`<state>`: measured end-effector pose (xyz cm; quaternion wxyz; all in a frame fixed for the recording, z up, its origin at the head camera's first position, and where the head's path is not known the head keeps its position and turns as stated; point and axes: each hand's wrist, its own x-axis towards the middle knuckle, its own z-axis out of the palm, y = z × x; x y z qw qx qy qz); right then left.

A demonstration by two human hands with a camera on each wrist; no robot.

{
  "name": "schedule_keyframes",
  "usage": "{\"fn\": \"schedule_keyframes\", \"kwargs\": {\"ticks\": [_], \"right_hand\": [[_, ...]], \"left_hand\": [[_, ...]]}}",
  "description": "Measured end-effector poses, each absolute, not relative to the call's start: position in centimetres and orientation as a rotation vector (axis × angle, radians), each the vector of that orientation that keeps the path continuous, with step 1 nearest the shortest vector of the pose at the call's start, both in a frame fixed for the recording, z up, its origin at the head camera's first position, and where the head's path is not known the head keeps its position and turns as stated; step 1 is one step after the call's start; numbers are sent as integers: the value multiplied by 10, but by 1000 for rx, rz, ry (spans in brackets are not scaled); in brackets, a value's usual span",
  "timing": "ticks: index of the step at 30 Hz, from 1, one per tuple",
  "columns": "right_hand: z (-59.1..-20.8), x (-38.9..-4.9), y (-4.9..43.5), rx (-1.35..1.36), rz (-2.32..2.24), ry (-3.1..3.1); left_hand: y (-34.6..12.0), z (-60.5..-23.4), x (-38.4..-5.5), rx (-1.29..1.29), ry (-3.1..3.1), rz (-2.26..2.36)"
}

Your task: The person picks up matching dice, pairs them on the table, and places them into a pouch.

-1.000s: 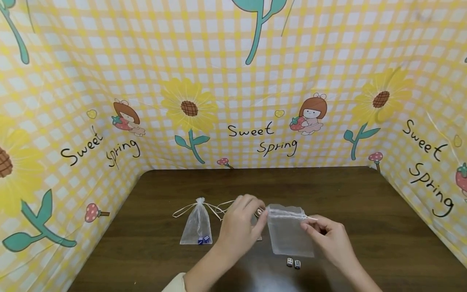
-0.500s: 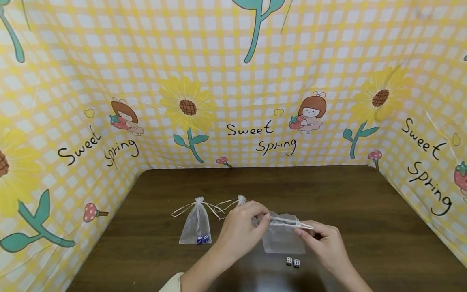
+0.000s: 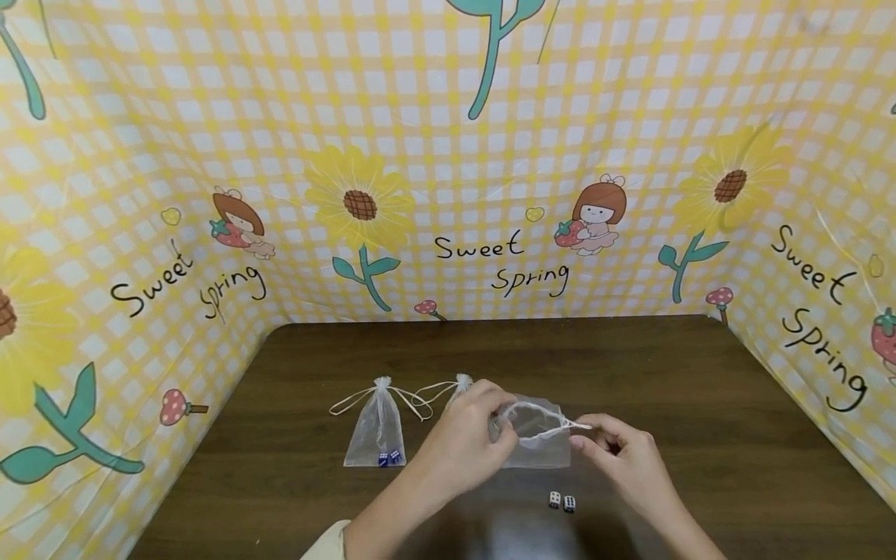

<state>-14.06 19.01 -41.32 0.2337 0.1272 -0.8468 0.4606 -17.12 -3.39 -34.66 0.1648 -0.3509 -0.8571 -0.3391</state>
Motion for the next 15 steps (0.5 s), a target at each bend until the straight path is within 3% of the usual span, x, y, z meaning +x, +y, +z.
{"fn": "schedule_keyframes", "kwargs": {"ticks": [8,15], "right_hand": [[-444,-146,206,374,686,-2932],[-458,-145,203,459,564,-3053]], "left_hand": [[-37,-351,-179,-965,-2457,-936],[-37,-358,-182,-948,-2499,-951]]}}
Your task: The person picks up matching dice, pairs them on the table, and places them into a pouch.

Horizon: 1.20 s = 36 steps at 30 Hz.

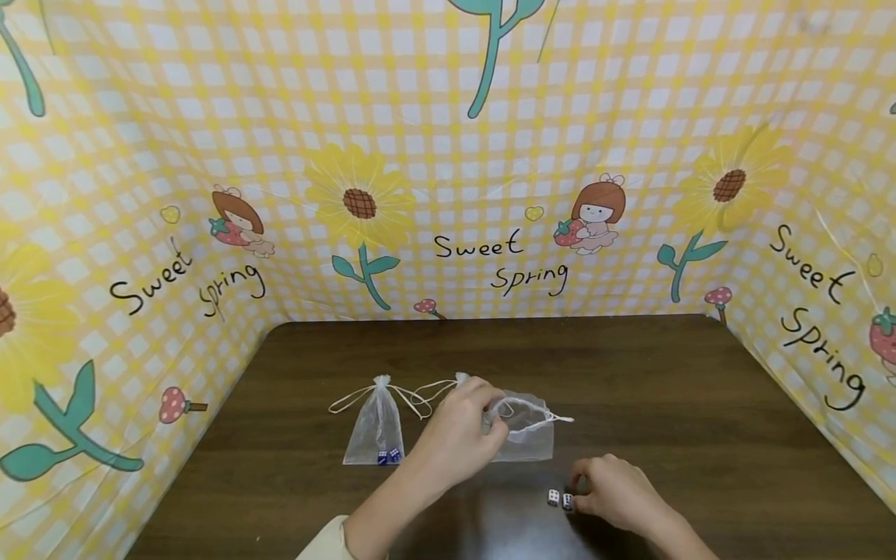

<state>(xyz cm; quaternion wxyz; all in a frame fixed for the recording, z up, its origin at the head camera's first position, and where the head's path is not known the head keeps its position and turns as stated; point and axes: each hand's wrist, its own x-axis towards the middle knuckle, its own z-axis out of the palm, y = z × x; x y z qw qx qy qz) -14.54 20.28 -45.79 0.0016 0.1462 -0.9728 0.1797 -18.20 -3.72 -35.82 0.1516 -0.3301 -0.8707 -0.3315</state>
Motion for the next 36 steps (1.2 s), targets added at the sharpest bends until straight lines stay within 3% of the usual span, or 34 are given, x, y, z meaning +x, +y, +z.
{"fn": "schedule_keyframes", "kwargs": {"ticks": [20,28,36], "right_hand": [[-462,-147,202,478,504,-2997],[-403,-154,210,335,503,-2916],[-343,-151,203,444,487,-2712]], "left_hand": [[-34,-364,-182,-952,-2504,-892],[-32,-365,-181,-959,-2520,-855],[-29,-368,-181,-1007,-2509,-869]]}}
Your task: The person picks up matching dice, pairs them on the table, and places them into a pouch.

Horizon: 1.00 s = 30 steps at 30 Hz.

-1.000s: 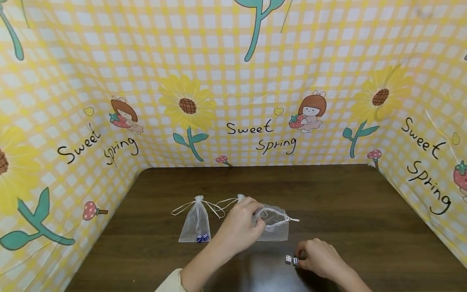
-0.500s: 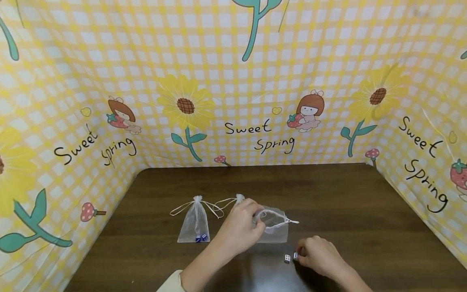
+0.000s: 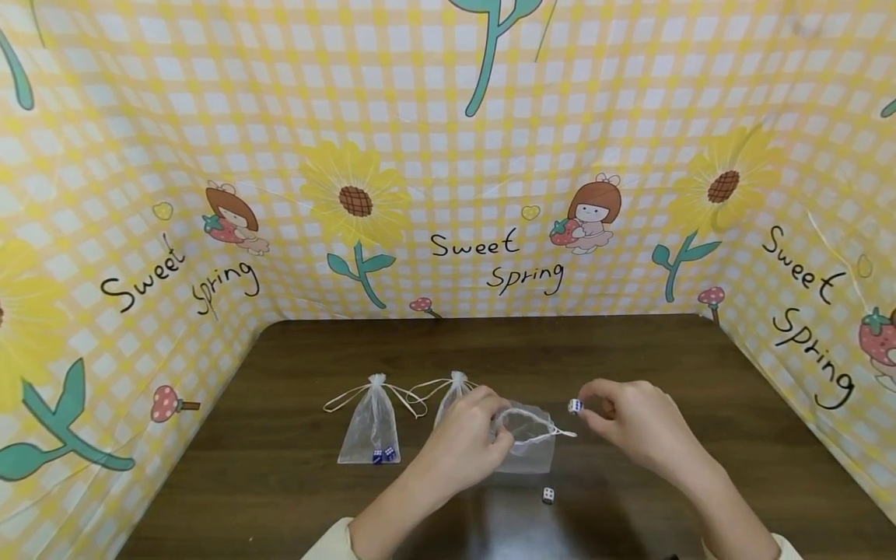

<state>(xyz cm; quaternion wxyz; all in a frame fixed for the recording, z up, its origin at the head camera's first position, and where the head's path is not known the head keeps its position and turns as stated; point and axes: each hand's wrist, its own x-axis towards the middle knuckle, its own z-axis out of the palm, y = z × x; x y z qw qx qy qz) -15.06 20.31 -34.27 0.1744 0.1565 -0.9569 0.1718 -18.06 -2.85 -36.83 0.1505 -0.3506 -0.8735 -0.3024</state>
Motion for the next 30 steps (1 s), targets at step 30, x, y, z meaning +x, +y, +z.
{"fn": "schedule_keyframes", "kwargs": {"ticks": [30], "right_hand": [[-346,-157,170,595,553,-2532]], "left_hand": [[-24,-368,-181,-1037,-2537,-863]]}}
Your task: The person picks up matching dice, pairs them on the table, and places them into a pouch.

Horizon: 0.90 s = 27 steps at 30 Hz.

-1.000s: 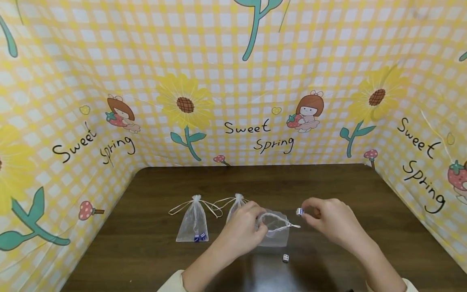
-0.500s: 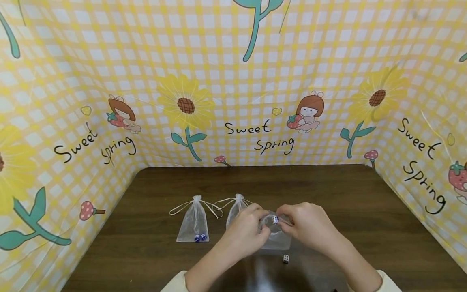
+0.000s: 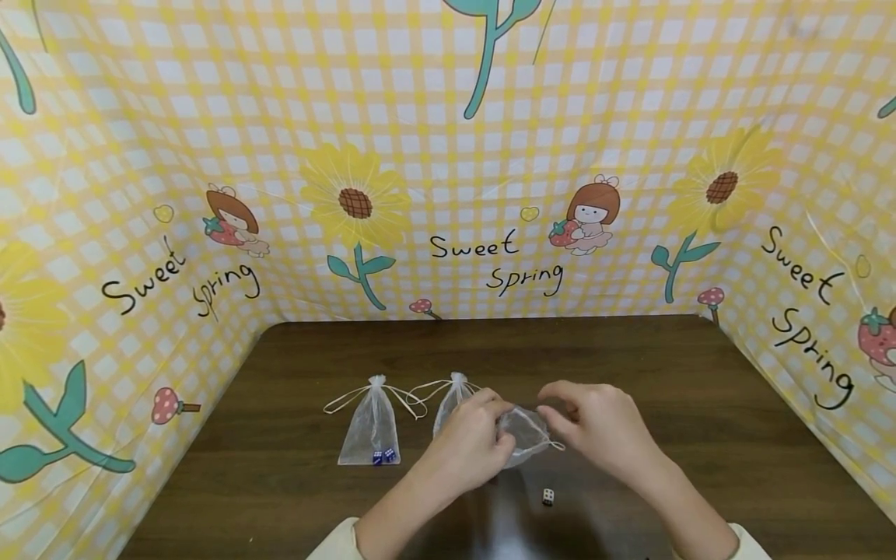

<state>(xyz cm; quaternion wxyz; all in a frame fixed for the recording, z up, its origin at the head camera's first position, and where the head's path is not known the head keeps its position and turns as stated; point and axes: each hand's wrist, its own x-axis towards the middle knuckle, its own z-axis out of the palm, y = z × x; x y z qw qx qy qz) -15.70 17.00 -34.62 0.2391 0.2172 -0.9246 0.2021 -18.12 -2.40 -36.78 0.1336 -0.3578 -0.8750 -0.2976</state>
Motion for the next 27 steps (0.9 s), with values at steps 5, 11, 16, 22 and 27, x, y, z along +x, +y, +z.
{"fn": "schedule_keyframes", "kwargs": {"ticks": [5,11,16,22,27], "right_hand": [[-360,-162,191,401,611,-2638],[-410,-164,194,380,498,-2949],[-446,-159,187,556,481,-3022],[-465,-157,184,600,498,-3012],[-467,-158,182,600,496,-3006]], "left_hand": [[-26,-364,-181,-1013,-2517,-883],[-28,-360,-181,-992,-2507,-878],[-28,-360,-180,-985,-2523,-882],[-29,-360,-178,-975,-2554,-870],[-30,-363,-179,-973,-2544,-860]]}}
